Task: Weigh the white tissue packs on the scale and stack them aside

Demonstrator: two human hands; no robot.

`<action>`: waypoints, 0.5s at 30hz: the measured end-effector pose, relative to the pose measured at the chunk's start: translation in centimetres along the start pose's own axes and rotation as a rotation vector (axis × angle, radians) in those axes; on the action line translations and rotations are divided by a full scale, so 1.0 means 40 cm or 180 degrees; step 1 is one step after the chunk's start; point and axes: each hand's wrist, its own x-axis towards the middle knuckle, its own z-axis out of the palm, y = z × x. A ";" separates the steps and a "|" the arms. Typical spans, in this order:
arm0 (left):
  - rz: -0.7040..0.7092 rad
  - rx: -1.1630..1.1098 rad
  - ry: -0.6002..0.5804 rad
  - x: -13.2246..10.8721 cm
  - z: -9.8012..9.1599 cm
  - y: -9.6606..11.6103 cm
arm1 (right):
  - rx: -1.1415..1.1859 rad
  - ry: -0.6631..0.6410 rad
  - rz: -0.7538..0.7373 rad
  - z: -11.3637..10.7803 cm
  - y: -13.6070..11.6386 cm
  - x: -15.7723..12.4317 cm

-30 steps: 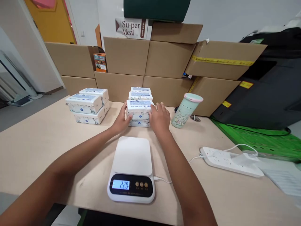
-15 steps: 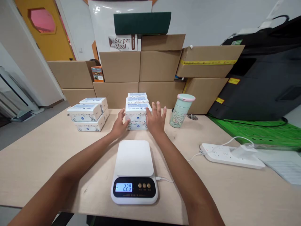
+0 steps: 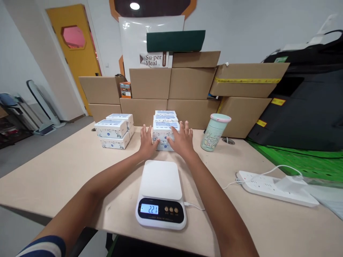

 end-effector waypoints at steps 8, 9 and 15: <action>-0.0293 -0.0105 0.0767 0.059 -0.132 0.091 | 0.0461 0.1109 -0.0184 -0.039 -0.002 -0.029; -0.0408 -0.0113 0.0939 0.077 -0.170 0.094 | 0.0490 0.1198 -0.0262 -0.043 -0.018 -0.039; -0.1013 -0.0408 0.1531 0.160 -0.446 -0.006 | 0.0342 0.1341 -0.0732 -0.046 -0.116 -0.075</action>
